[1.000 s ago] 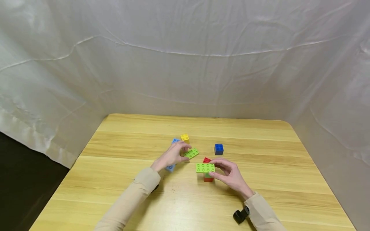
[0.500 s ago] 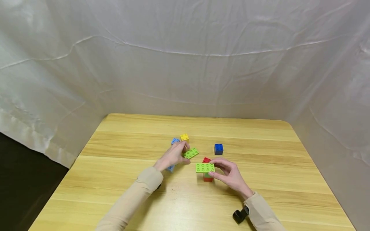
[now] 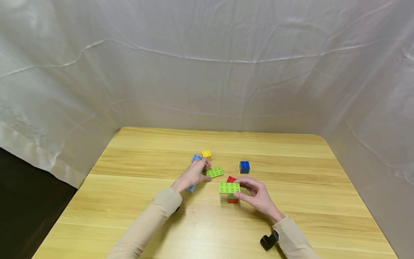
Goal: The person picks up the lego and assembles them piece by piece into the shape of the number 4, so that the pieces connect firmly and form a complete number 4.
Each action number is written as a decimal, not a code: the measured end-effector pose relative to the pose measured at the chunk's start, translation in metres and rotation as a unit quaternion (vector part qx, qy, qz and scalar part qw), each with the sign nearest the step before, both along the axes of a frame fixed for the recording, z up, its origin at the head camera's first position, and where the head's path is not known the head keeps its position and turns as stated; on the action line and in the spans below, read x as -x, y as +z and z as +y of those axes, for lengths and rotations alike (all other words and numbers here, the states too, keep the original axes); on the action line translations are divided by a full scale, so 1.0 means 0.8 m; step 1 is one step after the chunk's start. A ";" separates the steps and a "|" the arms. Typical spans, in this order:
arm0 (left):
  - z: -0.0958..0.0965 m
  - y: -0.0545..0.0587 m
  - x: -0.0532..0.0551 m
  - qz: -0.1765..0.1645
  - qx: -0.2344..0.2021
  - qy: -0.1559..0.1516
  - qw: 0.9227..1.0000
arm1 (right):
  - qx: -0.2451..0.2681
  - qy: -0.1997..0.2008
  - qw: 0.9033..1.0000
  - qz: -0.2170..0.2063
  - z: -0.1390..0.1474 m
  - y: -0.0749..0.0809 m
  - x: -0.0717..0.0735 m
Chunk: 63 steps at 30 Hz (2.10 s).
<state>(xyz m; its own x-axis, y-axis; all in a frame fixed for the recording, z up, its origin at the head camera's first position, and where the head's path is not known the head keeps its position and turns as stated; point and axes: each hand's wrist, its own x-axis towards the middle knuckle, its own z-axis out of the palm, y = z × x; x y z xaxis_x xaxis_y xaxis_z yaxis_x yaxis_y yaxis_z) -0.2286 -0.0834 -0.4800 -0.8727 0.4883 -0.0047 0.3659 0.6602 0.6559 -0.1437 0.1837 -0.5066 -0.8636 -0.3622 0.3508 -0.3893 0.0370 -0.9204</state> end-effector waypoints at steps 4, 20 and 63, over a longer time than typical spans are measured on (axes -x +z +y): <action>-0.002 -0.001 -0.001 -0.004 -0.017 0.002 1.000 | -0.003 -0.002 1.000 -0.007 0.000 0.000 0.000; -0.014 0.007 -0.024 0.023 -0.071 0.016 0.997 | -0.003 -0.009 1.000 -0.008 0.001 0.001 0.000; -0.032 0.024 -0.075 0.024 -0.241 -0.040 0.970 | 0.012 -0.012 1.000 0.002 0.000 -0.003 -0.003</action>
